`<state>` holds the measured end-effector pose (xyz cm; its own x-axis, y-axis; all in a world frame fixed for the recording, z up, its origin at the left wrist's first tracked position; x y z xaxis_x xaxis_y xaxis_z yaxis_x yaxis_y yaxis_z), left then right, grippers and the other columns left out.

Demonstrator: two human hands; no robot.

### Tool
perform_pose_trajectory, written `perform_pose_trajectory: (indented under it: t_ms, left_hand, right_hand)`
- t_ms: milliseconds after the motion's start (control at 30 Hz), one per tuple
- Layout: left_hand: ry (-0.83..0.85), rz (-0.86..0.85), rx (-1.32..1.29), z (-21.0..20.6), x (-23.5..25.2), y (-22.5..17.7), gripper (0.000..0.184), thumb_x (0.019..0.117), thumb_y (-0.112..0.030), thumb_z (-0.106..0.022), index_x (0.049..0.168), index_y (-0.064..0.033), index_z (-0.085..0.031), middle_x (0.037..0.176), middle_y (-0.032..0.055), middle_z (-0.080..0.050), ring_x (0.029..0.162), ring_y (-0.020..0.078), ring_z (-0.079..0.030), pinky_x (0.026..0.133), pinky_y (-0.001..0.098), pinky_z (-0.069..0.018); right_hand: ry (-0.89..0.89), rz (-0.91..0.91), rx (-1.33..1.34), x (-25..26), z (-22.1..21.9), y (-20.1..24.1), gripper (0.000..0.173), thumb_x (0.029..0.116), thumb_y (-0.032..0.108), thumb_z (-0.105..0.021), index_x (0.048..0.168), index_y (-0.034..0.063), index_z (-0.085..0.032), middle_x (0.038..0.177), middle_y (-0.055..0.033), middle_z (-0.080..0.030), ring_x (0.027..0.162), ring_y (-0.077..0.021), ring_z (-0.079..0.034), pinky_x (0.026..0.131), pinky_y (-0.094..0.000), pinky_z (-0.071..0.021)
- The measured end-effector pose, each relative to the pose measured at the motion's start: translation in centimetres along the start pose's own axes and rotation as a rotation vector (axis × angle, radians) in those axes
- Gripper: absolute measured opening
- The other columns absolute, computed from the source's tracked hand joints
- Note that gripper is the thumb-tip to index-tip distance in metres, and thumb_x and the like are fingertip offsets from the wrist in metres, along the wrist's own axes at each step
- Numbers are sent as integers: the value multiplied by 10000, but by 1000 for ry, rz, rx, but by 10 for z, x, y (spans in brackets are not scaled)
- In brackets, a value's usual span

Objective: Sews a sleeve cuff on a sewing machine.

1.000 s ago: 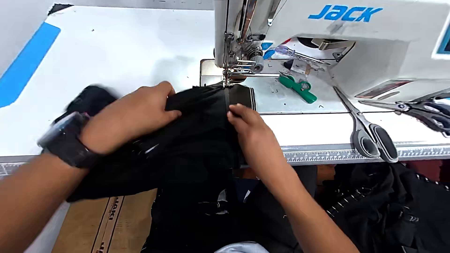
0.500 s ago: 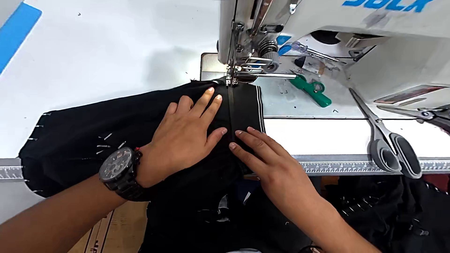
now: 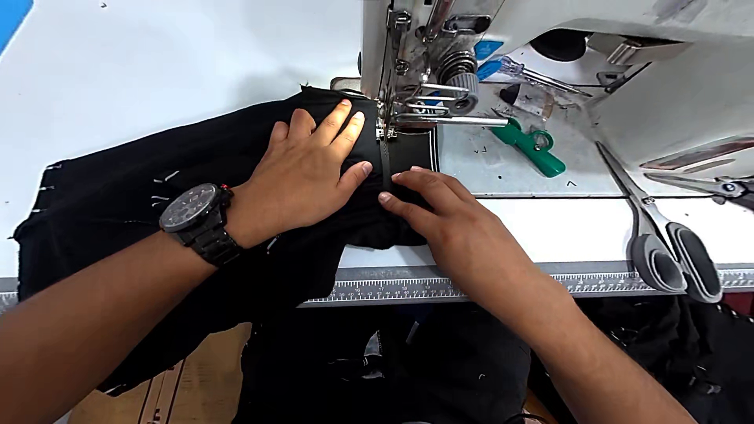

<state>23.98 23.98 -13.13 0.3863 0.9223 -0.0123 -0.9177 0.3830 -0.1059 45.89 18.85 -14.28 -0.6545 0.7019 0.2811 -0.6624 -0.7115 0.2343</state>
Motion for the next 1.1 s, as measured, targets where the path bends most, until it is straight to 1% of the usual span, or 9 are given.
perform_pose_trajectory:
  t_ms: [367,433,533,667,700,800,900,967,1100]
  left_hand:
    - [-45,87,-67,5,38,21,670,1038,-532,-334,1579,-147,-419,1634,147,-365,1363,474,-402,973,658,-339]
    - [-135,42,-134,12,30,18,594,1025,-501,-438,1471,-127,-558,1559,159,-465,1333,474,-444,965,680,-372]
    - [-249,-144,-174,29,-12,-16,484,966,-550,-554,1076,-119,-745,1294,129,-644,1281,412,-512,995,653,-419]
    - [-313,-98,-321,16,-42,-28,238,998,-277,-617,1009,-78,-746,1260,77,-661,1313,313,-525,1101,539,-408]
    - [-338,-19,-477,25,-48,-26,230,1019,-238,-598,1012,-67,-751,1246,72,-657,1291,283,-528,1082,500,-430]
    - [-599,221,-535,36,-82,-59,171,999,-201,-625,984,-84,-749,1185,79,-647,1177,278,-573,976,472,-508]
    - [-739,396,-531,17,-100,-111,141,894,-128,-639,994,-42,-688,964,96,-689,750,174,-692,633,340,-606]
    - [-529,525,-711,9,-84,-107,322,936,-110,-634,1212,54,-601,1036,197,-697,839,310,-723,740,482,-608]
    - [-717,459,-675,8,-47,-64,512,981,-123,-646,1402,73,-431,1184,263,-658,1085,369,-687,931,537,-562]
  right_hand:
    - [-9,117,-20,41,1,-39,483,960,-76,-522,1312,198,-709,1343,-103,-617,1288,-324,-544,1036,-420,-497]
    - [-36,152,30,42,1,-42,448,961,-64,-516,1266,183,-731,1336,-85,-641,1279,-315,-569,1032,-450,-508]
    - [-56,252,155,40,3,-51,391,962,-9,-513,1217,164,-754,1379,-35,-646,1327,-259,-556,1111,-460,-461]
    - [100,356,183,39,10,-54,531,923,249,-570,1432,101,-596,1516,-20,-552,1452,-201,-446,1218,-446,-335]
    - [43,371,132,45,12,-49,518,929,238,-591,1425,88,-597,1455,-45,-605,1385,-212,-526,1173,-441,-402]
    - [-354,443,-36,64,3,-19,191,904,37,-621,1048,48,-746,981,-97,-776,857,-252,-754,718,-431,-611]
    - [-439,398,16,73,0,10,196,946,121,-578,997,55,-755,936,-77,-777,818,-214,-757,668,-391,-612]
    - [-442,218,142,65,1,22,243,965,130,-555,1054,49,-766,885,-61,-765,759,-178,-734,639,-370,-596]
    - [-486,-120,341,52,4,39,323,1050,262,-503,1025,66,-759,735,5,-679,634,-59,-626,579,-272,-528]
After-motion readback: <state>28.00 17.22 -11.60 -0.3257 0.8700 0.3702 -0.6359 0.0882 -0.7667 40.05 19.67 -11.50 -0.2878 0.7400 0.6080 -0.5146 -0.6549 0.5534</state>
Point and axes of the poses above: each hand's wrist, its own x-axis towards the middle knuckle, its own z-axis out of the back of the hand, y = z × x, the point moved 2 cm from there along x, towards the middle knuckle
